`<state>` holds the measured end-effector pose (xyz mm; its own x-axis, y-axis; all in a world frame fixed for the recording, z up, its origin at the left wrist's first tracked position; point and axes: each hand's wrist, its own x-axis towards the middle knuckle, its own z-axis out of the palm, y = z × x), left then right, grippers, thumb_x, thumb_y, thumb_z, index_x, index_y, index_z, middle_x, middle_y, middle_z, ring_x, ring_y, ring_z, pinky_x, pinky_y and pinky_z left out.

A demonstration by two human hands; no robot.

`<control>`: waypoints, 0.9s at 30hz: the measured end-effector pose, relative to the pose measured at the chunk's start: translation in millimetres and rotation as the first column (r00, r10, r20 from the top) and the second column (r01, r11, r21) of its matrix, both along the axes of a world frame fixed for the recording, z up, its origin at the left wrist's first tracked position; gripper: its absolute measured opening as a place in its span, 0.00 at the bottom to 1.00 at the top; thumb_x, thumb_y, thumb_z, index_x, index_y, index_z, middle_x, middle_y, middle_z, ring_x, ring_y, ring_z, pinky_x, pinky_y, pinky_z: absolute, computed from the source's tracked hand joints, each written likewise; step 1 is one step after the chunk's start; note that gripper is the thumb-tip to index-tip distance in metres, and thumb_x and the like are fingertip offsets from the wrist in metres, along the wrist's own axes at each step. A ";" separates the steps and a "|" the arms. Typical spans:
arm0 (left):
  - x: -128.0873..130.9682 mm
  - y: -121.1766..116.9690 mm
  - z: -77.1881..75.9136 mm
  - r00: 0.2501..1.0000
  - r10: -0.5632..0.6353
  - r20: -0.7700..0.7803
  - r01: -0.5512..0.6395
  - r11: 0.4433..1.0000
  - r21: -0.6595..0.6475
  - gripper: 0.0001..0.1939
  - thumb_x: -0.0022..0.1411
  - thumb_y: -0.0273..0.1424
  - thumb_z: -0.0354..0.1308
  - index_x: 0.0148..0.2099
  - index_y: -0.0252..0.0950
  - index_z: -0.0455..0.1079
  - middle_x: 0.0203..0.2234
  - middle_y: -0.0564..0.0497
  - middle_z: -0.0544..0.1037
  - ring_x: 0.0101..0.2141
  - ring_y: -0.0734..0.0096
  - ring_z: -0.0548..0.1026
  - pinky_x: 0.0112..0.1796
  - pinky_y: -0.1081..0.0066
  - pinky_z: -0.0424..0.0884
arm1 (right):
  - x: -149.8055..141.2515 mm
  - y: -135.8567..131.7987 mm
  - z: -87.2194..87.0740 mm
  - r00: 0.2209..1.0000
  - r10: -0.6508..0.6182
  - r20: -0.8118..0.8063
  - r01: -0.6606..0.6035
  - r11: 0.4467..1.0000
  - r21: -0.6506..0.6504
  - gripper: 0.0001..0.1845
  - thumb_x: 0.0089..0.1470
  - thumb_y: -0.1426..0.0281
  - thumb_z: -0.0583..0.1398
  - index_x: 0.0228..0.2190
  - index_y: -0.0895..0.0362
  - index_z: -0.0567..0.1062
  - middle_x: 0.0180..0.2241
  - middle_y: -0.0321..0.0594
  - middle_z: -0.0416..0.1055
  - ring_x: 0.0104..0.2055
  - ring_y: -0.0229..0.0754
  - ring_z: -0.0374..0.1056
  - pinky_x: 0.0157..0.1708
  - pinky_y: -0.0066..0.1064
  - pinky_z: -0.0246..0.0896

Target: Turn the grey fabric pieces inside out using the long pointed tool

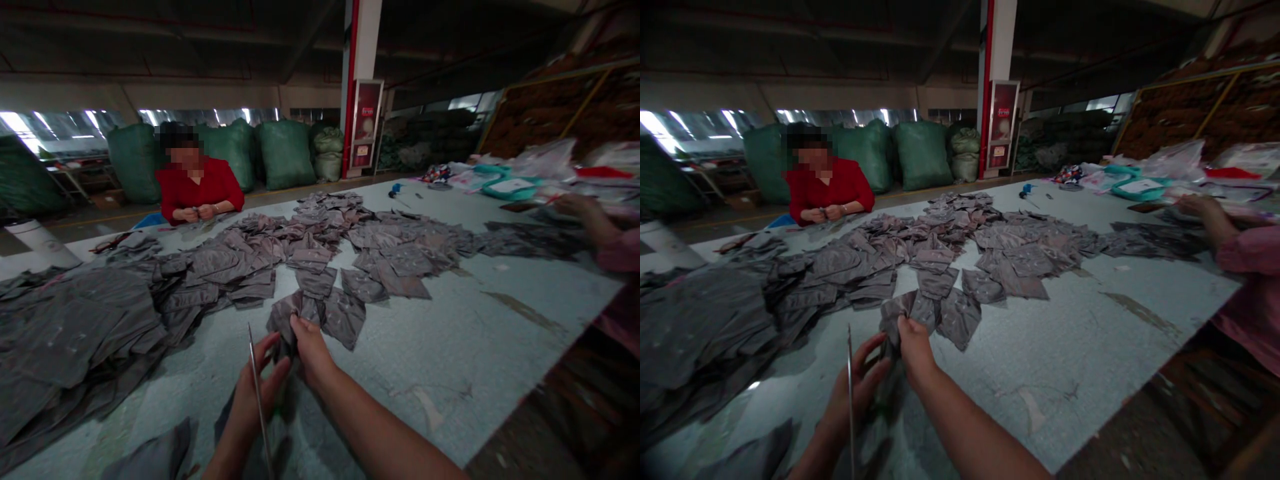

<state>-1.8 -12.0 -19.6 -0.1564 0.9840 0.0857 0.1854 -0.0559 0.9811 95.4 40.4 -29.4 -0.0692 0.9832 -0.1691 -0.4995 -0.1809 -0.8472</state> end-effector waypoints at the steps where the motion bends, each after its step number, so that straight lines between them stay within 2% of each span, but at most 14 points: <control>1: 1.5 -1.3 -4.8 0.982 -0.009 -0.189 0.028 0.995 0.095 0.24 0.45 0.31 0.60 0.47 0.37 0.66 0.51 0.43 0.65 0.52 0.53 0.61 0.51 0.56 0.57 | -0.8 0.0 0.5 1.000 0.006 -0.018 -0.006 1.000 -0.028 0.20 0.41 0.53 0.58 0.20 0.58 0.69 0.17 0.32 0.65 0.20 0.35 0.61 0.21 0.24 0.54; 3: -0.6 -1.6 -12.6 0.880 0.016 -0.475 0.119 0.961 0.251 0.29 0.44 0.28 0.59 0.52 0.37 0.62 0.55 0.41 0.58 0.55 0.52 0.55 0.52 0.54 0.53 | -1.0 -1.2 1.3 0.998 0.039 -0.049 -0.043 0.996 -0.081 0.17 0.41 0.55 0.59 0.20 0.58 0.70 0.17 0.32 0.65 0.19 0.34 0.61 0.19 0.24 0.53; 5: -8.2 -0.8 -17.1 0.759 0.011 -0.651 0.239 0.925 0.295 0.35 0.46 0.24 0.55 0.58 0.37 0.52 0.57 0.40 0.52 0.57 0.54 0.51 0.52 0.54 0.52 | 1.4 -2.6 3.0 0.993 0.084 -0.081 -0.094 0.987 -0.128 0.15 0.42 0.59 0.59 0.21 0.59 0.71 0.17 0.33 0.67 0.18 0.34 0.61 0.18 0.23 0.53; 8: -21.8 -0.2 -17.1 0.621 0.018 -0.784 0.344 0.892 0.294 0.41 0.46 0.18 0.50 0.62 0.37 0.40 0.59 0.41 0.50 0.58 0.57 0.46 0.54 0.52 0.47 | 7.8 -3.4 7.2 0.984 0.124 -0.128 -0.146 0.973 -0.181 0.12 0.45 0.62 0.58 0.23 0.59 0.72 0.19 0.35 0.69 0.19 0.35 0.63 0.18 0.24 0.55; 10: -27.7 1.1 -13.6 0.610 0.026 -0.792 0.354 0.885 0.302 0.39 0.46 0.17 0.48 0.61 0.38 0.43 0.58 0.43 0.53 0.58 0.59 0.47 0.54 0.52 0.46 | 11.3 -3.3 10.3 0.977 0.143 -0.160 -0.175 0.963 -0.205 0.10 0.47 0.64 0.57 0.25 0.59 0.71 0.21 0.37 0.71 0.21 0.36 0.66 0.20 0.25 0.57; 12: -30.2 4.0 -8.0 0.682 0.023 -0.731 0.328 0.884 0.334 0.32 0.47 0.18 0.47 0.56 0.39 0.57 0.56 0.45 0.59 0.56 0.59 0.52 0.53 0.54 0.49 | 13.4 -3.4 12.7 0.967 0.175 -0.186 -0.215 0.952 -0.218 0.10 0.48 0.64 0.56 0.26 0.59 0.71 0.22 0.38 0.72 0.22 0.37 0.66 0.20 0.25 0.59; 14: -30.1 7.6 -0.8 0.796 0.013 -0.605 0.236 0.914 0.331 0.24 0.47 0.20 0.50 0.47 0.40 0.68 0.49 0.47 0.68 0.52 0.57 0.62 0.51 0.58 0.55 | 14.9 -3.8 14.2 0.950 0.231 -0.209 -0.275 0.937 -0.215 0.13 0.49 0.63 0.55 0.27 0.59 0.72 0.23 0.39 0.71 0.20 0.37 0.66 0.17 0.25 0.58; 16: -27.6 10.2 7.6 0.910 0.046 -0.412 0.058 0.970 0.235 0.16 0.47 0.24 0.54 0.39 0.39 0.72 0.38 0.49 0.76 0.41 0.58 0.71 0.44 0.63 0.65 | 16.1 -4.8 14.1 0.941 0.283 -0.183 -0.312 0.937 -0.155 0.18 0.50 0.59 0.53 0.28 0.61 0.72 0.24 0.41 0.71 0.19 0.36 0.65 0.16 0.25 0.56; 18: -22.4 11.2 15.8 0.986 0.107 -0.131 -0.103 0.994 0.038 0.10 0.47 0.30 0.57 0.35 0.37 0.73 0.25 0.51 0.78 0.29 0.63 0.74 0.32 0.68 0.69 | 15.8 -6.6 12.3 0.954 0.276 -0.119 -0.286 0.956 -0.071 0.21 0.49 0.55 0.53 0.30 0.61 0.73 0.26 0.42 0.71 0.21 0.36 0.65 0.17 0.25 0.57; 20: -15.0 11.2 22.3 0.968 0.180 0.174 -0.155 0.977 -0.143 0.12 0.47 0.35 0.58 0.35 0.35 0.71 0.20 0.53 0.76 0.21 0.68 0.73 0.24 0.72 0.68 | 12.9 -9.6 9.0 0.980 0.199 -0.018 -0.199 0.980 0.019 0.21 0.46 0.55 0.56 0.33 0.60 0.73 0.29 0.41 0.72 0.25 0.37 0.67 0.21 0.26 0.59; 22: -7.0 11.3 25.9 0.903 0.238 0.358 -0.159 0.958 -0.237 0.16 0.46 0.37 0.60 0.37 0.35 0.69 0.20 0.54 0.75 0.19 0.71 0.72 0.22 0.74 0.66 | 6.9 -13.7 5.5 0.986 0.094 0.136 -0.114 0.983 0.146 0.19 0.46 0.57 0.58 0.35 0.59 0.73 0.32 0.41 0.72 0.33 0.40 0.67 0.31 0.29 0.61; 25: 2.0 12.6 26.6 0.886 0.281 0.369 -0.198 0.948 -0.248 0.17 0.44 0.38 0.62 0.36 0.35 0.68 0.20 0.54 0.75 0.20 0.73 0.72 0.22 0.76 0.66 | -4.3 -19.6 3.1 0.936 -0.022 0.352 -0.113 0.927 0.358 0.16 0.50 0.62 0.55 0.37 0.58 0.73 0.36 0.41 0.72 0.40 0.41 0.66 0.41 0.32 0.59; 27: 4.7 13.3 26.0 0.899 0.274 0.341 -0.204 0.952 -0.228 0.16 0.44 0.40 0.61 0.32 0.34 0.69 0.17 0.55 0.74 0.21 0.72 0.72 0.23 0.76 0.65 | -10.6 -21.5 3.5 0.915 -0.025 0.403 -0.147 0.908 0.391 0.15 0.52 0.65 0.53 0.37 0.59 0.73 0.35 0.41 0.73 0.38 0.40 0.67 0.40 0.30 0.60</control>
